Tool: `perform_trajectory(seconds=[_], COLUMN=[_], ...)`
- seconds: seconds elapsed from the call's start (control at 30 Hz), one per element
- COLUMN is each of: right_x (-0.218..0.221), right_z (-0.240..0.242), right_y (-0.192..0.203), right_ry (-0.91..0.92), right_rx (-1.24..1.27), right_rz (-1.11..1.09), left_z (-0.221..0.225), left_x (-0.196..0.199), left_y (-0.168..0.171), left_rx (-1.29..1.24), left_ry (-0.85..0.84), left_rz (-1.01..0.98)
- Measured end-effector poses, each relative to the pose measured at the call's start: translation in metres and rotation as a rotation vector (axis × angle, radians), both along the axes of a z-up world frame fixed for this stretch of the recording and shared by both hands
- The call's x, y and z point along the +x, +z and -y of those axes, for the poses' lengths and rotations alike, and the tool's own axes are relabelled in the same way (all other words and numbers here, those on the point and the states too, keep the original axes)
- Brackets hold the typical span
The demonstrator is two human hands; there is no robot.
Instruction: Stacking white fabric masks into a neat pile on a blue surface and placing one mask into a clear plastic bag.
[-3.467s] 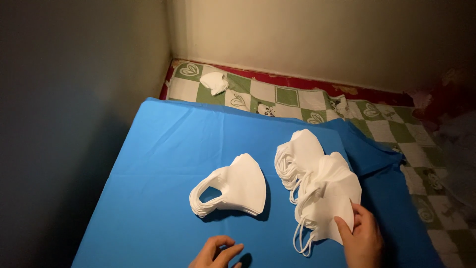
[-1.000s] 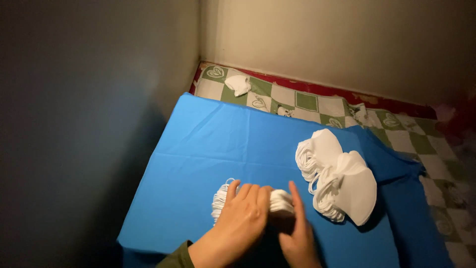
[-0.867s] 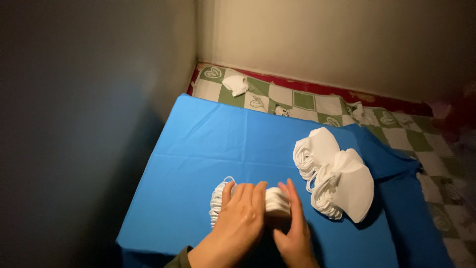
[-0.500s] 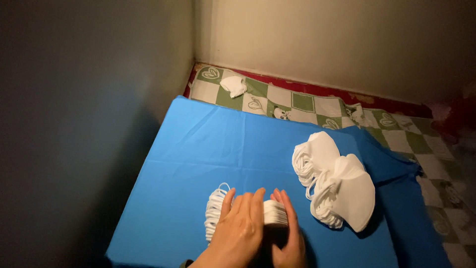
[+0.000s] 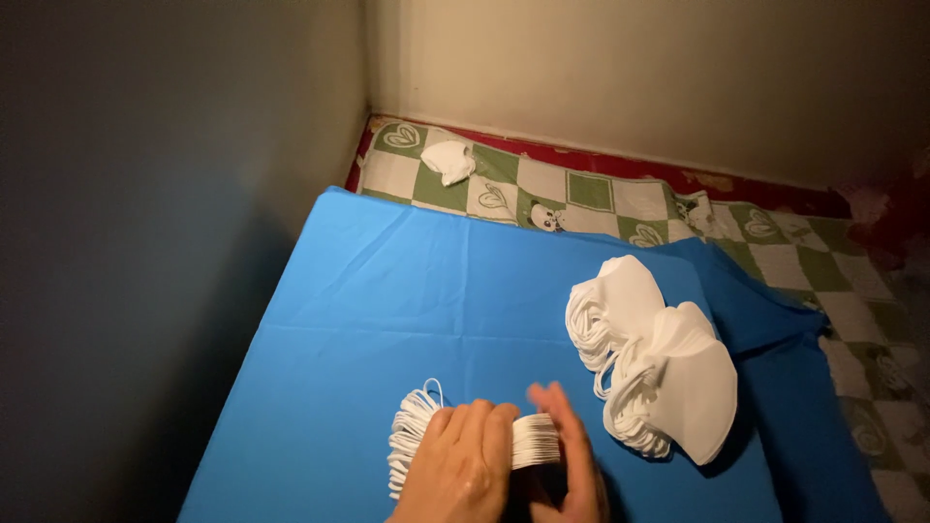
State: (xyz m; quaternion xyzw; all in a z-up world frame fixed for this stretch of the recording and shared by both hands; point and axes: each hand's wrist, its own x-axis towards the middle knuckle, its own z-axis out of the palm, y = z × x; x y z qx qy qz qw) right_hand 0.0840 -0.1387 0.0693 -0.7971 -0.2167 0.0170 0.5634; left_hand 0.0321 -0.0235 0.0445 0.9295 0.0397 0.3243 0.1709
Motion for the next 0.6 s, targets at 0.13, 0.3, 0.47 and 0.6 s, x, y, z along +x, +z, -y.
perform_trajectory(seconds=[0.13, 0.3, 0.47, 0.6], right_x=[0.054, 0.082, 0.079, 0.075], right_z=[0.037, 0.047, 0.027, 0.017], right_y=[-0.053, -0.043, -0.022, -0.013], right_ry=[0.154, 0.224, 0.252, 0.218], right_rx=[-0.172, 0.144, 0.049, -0.433], right_rz=[-0.183, -0.707, -0.689, -0.514], left_z=[-0.023, -0.069, -0.076, -0.075], left_x=[-0.002, -0.027, -0.024, -0.017], left_y=[-0.017, -0.014, -0.005, -0.002], left_rx=[0.112, -0.289, -0.778, -0.843], left_ry=[0.032, -0.085, 0.033, 0.131], left_rz=[0.028, -0.704, -0.919, -0.969])
